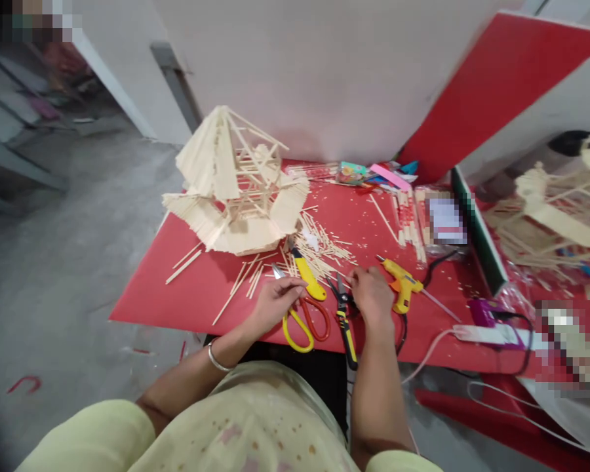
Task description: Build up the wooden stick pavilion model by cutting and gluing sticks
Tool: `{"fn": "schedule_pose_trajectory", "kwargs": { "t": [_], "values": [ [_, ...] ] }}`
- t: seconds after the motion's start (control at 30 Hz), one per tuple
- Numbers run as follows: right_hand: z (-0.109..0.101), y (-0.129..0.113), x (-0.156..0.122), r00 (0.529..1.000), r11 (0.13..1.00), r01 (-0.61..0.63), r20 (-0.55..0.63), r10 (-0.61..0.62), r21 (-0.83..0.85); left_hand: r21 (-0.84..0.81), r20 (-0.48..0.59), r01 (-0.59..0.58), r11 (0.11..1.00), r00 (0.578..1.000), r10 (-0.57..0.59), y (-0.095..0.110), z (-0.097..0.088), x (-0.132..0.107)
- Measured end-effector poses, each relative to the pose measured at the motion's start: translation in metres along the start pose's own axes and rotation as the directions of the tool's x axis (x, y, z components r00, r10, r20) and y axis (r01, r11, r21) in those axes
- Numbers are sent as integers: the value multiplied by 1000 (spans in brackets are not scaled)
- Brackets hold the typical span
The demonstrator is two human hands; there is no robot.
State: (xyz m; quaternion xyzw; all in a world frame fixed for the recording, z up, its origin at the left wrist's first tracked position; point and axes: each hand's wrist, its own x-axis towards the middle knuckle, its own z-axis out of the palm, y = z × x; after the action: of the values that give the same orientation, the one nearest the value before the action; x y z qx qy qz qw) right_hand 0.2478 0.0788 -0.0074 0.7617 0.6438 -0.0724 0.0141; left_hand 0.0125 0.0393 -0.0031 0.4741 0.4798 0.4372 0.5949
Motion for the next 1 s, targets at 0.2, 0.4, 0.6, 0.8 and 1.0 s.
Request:
{"fn": "schedule_pose_trajectory", "kwargs": {
  "t": [0.2,0.4,0.6,0.8,1.0],
  "values": [
    [3,-8,-3,998,996,19,58,-14,-82,663,26,-200,722,969,245,9,-63,-11],
    [-2,-4,-11,995,990,-71,68,80,-118,907,-261,177,383,949,178,16,-139,-21],
    [-13,-18,-23,983,998,30,-182,-40,-56,940,-224,188,284,970,97,9,-138,-18],
    [-40,-51,-39,939,941,298,-226,-259,161,964,-202,180,195,974,101,6,-117,-9],
    [-55,-78,-51,893,875,429,-250,-374,225,970,-144,94,223,965,218,29,-131,-39]
  ]
}}
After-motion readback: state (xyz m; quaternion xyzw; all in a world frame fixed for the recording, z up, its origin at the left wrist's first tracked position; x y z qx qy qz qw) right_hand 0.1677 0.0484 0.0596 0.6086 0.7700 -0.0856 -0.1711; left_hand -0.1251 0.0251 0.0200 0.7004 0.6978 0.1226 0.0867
